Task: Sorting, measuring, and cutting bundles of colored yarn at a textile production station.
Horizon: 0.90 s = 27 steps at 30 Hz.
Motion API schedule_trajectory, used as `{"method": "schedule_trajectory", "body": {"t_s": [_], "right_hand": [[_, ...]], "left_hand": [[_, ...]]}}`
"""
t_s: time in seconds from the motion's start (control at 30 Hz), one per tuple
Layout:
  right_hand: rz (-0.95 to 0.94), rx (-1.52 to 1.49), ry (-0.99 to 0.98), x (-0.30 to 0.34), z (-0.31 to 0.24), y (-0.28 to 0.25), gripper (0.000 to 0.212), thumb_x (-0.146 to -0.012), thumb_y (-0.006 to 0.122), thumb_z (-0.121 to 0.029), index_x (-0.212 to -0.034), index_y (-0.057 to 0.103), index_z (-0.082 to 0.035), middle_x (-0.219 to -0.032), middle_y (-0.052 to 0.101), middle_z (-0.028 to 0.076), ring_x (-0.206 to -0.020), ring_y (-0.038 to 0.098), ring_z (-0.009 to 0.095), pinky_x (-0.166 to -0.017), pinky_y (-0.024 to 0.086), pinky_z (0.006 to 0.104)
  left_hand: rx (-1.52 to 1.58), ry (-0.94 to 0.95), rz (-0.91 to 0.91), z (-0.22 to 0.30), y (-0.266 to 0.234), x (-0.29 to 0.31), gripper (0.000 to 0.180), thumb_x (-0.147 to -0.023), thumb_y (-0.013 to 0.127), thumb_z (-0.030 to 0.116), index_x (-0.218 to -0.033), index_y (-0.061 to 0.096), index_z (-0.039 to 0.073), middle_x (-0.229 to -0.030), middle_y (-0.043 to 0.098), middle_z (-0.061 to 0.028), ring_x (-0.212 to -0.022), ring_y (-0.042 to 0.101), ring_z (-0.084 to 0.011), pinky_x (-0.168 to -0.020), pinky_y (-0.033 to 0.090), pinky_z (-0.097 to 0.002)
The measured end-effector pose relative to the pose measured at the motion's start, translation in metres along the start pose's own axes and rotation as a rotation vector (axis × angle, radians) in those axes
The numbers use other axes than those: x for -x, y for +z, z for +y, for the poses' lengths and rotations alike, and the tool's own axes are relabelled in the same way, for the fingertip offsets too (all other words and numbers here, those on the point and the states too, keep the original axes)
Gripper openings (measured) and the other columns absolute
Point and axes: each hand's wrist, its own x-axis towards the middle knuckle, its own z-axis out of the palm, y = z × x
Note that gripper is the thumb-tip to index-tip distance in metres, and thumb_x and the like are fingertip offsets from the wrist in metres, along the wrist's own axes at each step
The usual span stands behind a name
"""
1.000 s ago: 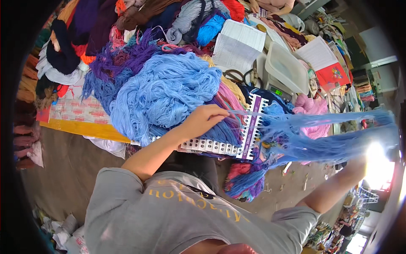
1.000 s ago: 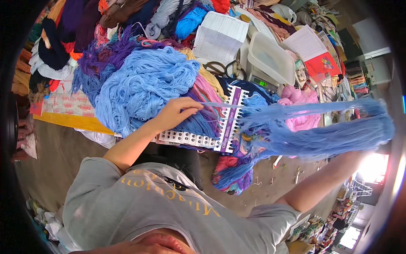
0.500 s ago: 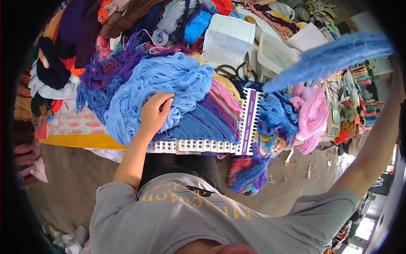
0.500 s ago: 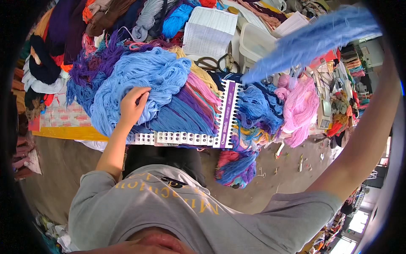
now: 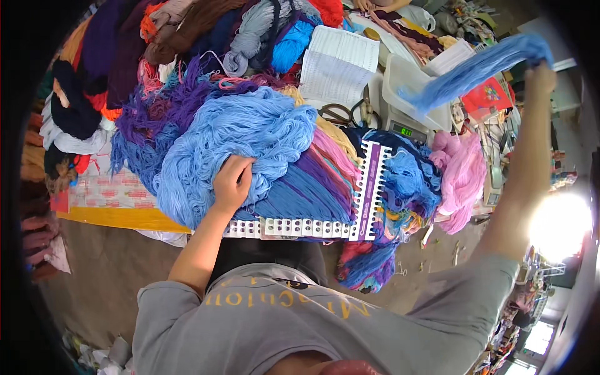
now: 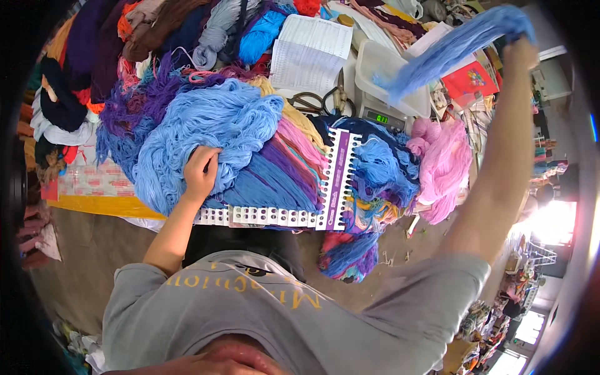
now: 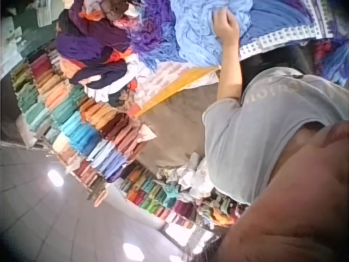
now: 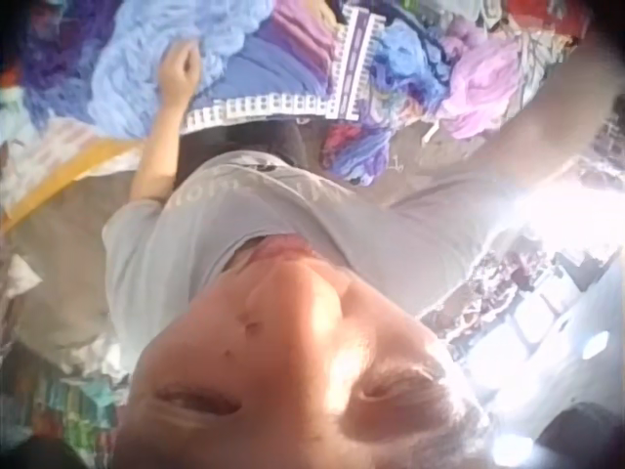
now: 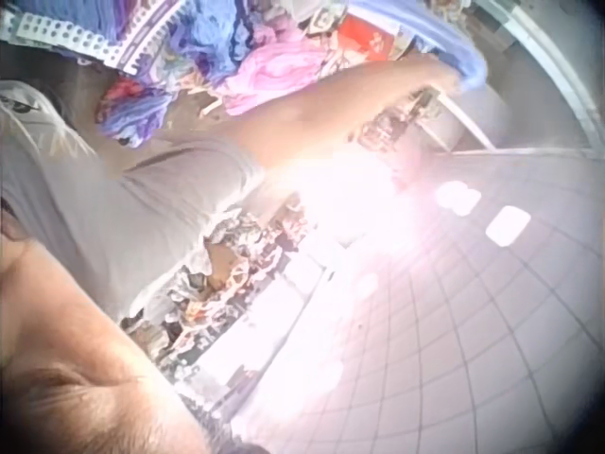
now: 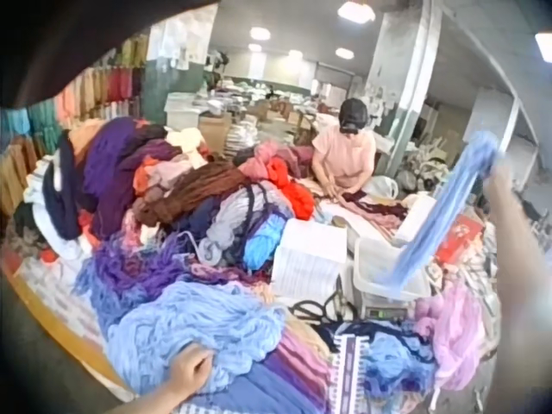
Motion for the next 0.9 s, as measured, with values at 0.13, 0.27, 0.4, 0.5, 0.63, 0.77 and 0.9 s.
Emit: {"method": "schedule_trajectory", "body": {"t_s": [0.13,0.27,0.4,0.5,0.63,0.77,0.9], "right_hand": [[0.083,-1.223,0.342,0.113,-0.105,0.039,0.032,-0.07,0.066,-0.019,-0.094,0.063,0.002,-0.075,0.063,0.009,-0.07,0.059,0.018,-0.065,0.047,0.0305],[-0.275,-0.997,0.031,0.224,-0.131,0.095,0.029,-0.075,0.051,-0.009,-0.102,0.061,-0.006,-0.085,0.062,0.021,-0.083,0.061,0.034,-0.074,0.047,0.0398],[-0.613,-0.999,-0.127,0.286,-0.164,0.075,0.033,-0.072,0.048,-0.004,-0.102,0.062,-0.007,-0.094,0.061,0.021,-0.089,0.059,0.034,-0.078,0.046,0.0395],[-0.491,-1.125,-0.044,0.289,-0.148,0.052,0.035,-0.071,0.053,-0.011,-0.105,0.061,-0.008,-0.095,0.061,0.018,-0.088,0.06,0.029,-0.078,0.046,0.0379],[-0.433,-1.158,0.111,0.29,-0.128,0.001,0.037,-0.072,0.055,-0.016,-0.108,0.059,-0.006,-0.096,0.061,0.015,-0.085,0.06,0.024,-0.077,0.047,0.0355],[-0.453,-1.436,0.409,0.328,-0.12,-0.013,0.028,-0.08,0.054,-0.01,-0.106,0.06,-0.002,-0.091,0.064,0.008,-0.084,0.059,0.014,-0.073,0.046,0.0275],[-0.391,-1.629,0.49,0.384,-0.134,-0.01,0.017,-0.087,0.052,-0.006,-0.101,0.059,0.002,-0.086,0.064,0.008,-0.07,0.058,0.012,-0.067,0.046,0.0227]], "left_hand": [[-0.017,0.009,0.01,-0.004,-0.001,0.005,0.013,-0.078,0.057,-0.002,-0.089,0.061,0.004,-0.08,0.059,-0.0102,-0.069,0.059,-0.0275,-0.059,0.047,-0.0316],[0.01,0.05,0.024,-0.002,0.009,0.001,0.013,-0.077,0.058,-0.002,-0.089,0.061,0.003,-0.079,0.059,-0.0104,-0.069,0.059,-0.0272,-0.058,0.047,-0.0315],[-0.029,0.042,0.024,-0.005,0.003,0.007,0.013,-0.077,0.058,-0.002,-0.089,0.061,0.003,-0.079,0.059,-0.0103,-0.069,0.059,-0.027,-0.059,0.047,-0.0315],[-0.015,0.048,0.023,-0.003,0.006,0.005,0.013,-0.077,0.057,-0.002,-0.089,0.061,0.003,-0.079,0.059,-0.0102,-0.069,0.059,-0.0267,-0.059,0.046,-0.0316],[-0.02,0.056,0.037,-0.003,0.008,0.004,0.013,-0.077,0.057,-0.003,-0.088,0.062,0.003,-0.078,0.059,-0.0101,-0.068,0.058,-0.0265,-0.059,0.046,-0.0314],[-0.033,0.066,0.037,-0.003,0.008,0.004,0.013,-0.077,0.057,-0.004,-0.088,0.062,0.002,-0.078,0.059,-0.0104,-0.068,0.058,-0.0266,-0.059,0.046,-0.0314],[-0.027,0.026,0.018,-0.002,0.008,0.004,0.013,-0.077,0.057,-0.003,-0.088,0.062,0.002,-0.078,0.059,-0.0107,-0.068,0.058,-0.0261,-0.06,0.045,-0.0315]]}}
